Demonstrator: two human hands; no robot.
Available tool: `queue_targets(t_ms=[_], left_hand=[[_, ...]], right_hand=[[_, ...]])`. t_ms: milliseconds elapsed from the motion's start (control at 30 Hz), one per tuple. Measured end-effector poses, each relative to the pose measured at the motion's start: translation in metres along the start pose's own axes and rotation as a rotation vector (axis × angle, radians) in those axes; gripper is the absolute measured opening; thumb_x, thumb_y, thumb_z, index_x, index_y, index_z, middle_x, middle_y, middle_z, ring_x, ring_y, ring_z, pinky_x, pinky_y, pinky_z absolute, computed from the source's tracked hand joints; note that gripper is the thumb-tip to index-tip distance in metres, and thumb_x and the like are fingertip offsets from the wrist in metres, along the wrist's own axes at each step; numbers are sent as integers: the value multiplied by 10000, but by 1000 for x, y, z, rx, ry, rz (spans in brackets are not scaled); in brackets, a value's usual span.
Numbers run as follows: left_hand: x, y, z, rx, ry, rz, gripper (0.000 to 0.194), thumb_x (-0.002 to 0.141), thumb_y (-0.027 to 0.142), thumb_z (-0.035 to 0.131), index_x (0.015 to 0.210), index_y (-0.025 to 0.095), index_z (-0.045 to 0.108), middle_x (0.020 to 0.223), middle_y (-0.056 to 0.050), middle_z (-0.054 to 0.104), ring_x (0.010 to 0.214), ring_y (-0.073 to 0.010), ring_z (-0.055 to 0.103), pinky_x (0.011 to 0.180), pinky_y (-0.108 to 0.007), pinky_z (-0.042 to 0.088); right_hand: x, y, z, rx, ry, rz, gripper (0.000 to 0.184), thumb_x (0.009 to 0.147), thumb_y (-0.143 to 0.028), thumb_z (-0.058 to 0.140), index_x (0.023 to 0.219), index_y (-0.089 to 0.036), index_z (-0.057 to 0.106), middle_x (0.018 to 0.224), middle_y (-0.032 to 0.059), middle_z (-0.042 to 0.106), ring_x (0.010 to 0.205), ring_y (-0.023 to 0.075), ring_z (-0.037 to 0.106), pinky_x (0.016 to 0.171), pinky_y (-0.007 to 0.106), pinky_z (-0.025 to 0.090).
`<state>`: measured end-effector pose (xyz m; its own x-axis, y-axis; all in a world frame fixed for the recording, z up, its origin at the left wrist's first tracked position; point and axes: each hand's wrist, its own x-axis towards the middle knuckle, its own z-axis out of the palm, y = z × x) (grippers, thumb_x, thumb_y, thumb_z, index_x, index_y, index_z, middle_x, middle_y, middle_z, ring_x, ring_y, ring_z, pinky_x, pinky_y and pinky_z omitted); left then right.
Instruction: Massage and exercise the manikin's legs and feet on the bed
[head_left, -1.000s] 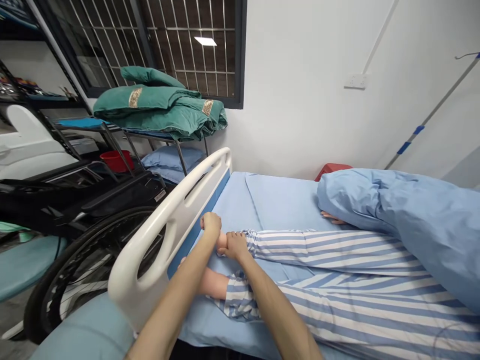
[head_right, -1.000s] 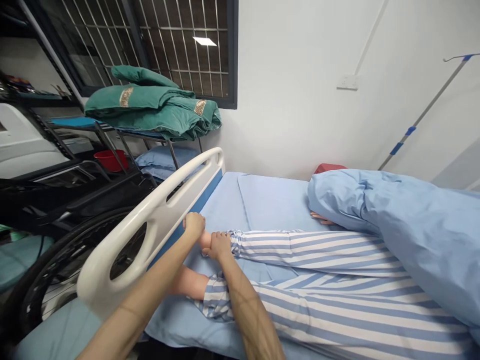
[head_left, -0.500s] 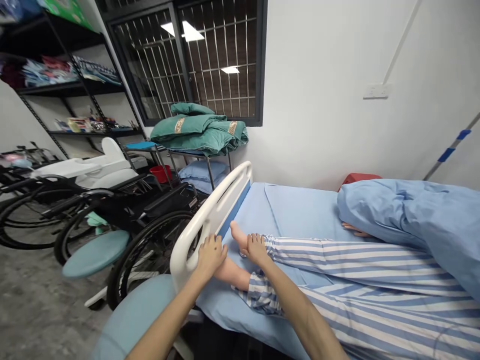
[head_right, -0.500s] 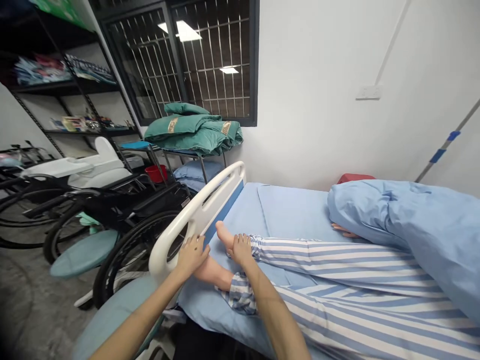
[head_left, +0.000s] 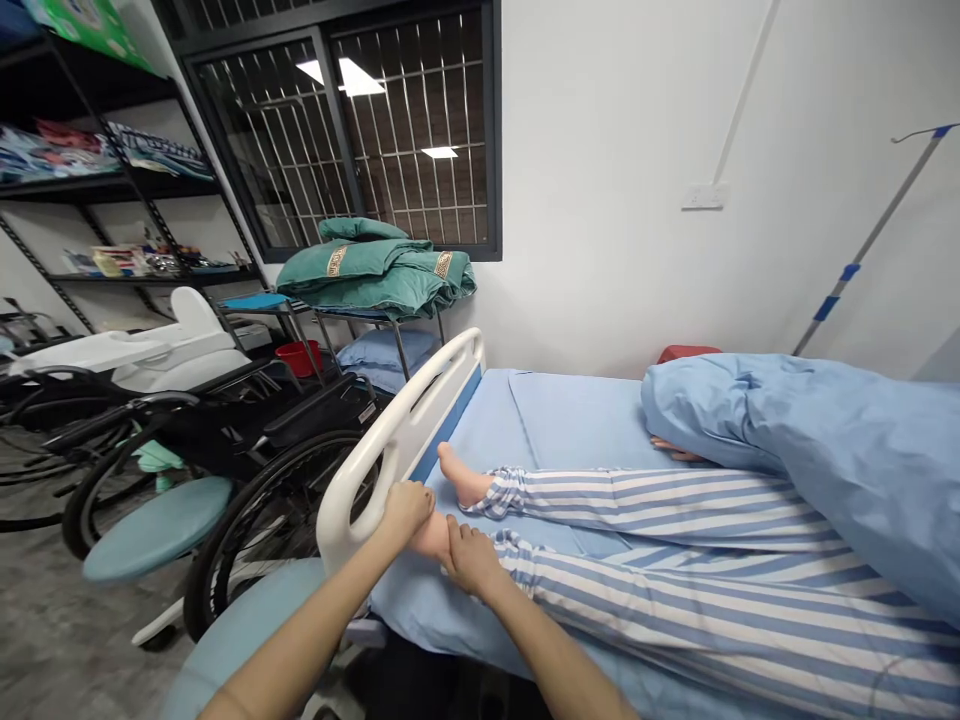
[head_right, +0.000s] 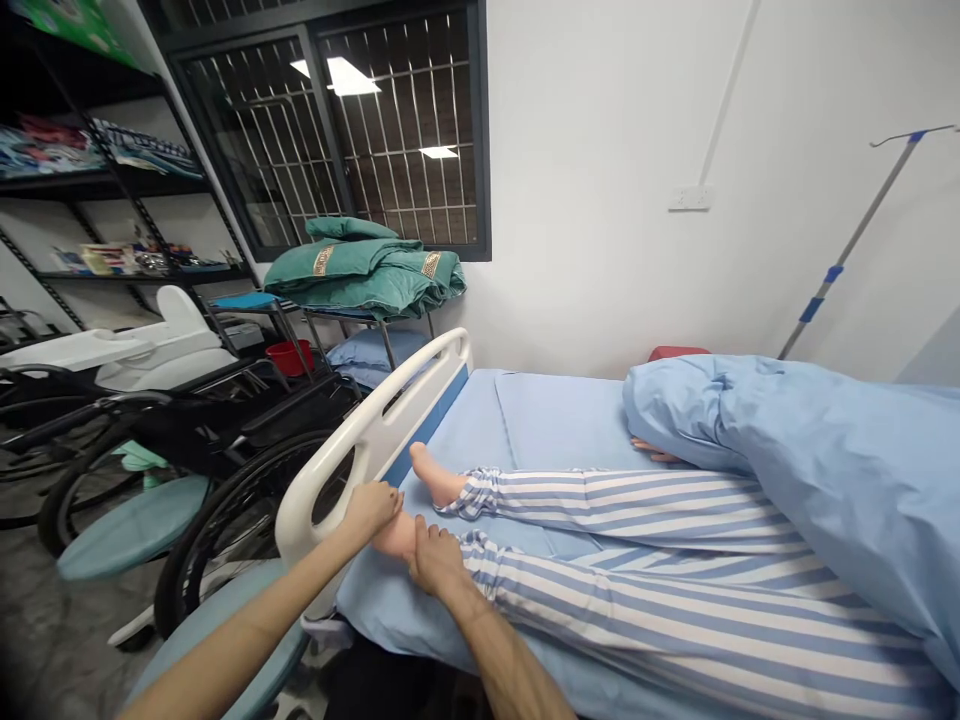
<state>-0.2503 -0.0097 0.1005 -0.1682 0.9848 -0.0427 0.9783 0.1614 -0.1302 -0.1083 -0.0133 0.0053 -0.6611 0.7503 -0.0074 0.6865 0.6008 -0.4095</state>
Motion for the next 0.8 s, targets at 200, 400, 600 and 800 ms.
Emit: queue_targets(t_ms=[200,400,600,800], left_hand=[[32,16,3,109,-107,22,393,902,178,409,894,32,774,863,-244,726,851,-328,703,727,-401,509],[27,6,21,-38,117,-104,441,940,250,351,994,90,758,955,-215,733,923,-290,705,770,-361,487],[-12,8,53,-318,403,-438,456,1014,323,263,966,154,683,945,-120,736,884,-205,682,750,-284,448],[-25,1,42,-187,296,-319,481,1011,305,250,1067,92,678,922,-177,727,854,-259,704,716,-317,460]], right_hand=[[4,1,-6,13,-18,40,670,921,-346,496,1522,-88,351,1267,258,617,1108,400,619,898,506,499],[5,0,-6,7,4,53,630,926,-342,515,1505,-134,377,1249,249,628,1107,374,625,872,470,488],[-4,0,-5,23,24,26,596,944,-362,513,1484,-142,386,1234,227,628,1090,355,616,868,450,465],[-7,1,-1,18,54,13,603,936,-345,542,1468,-96,408,1236,240,625,1096,363,604,884,451,449]])
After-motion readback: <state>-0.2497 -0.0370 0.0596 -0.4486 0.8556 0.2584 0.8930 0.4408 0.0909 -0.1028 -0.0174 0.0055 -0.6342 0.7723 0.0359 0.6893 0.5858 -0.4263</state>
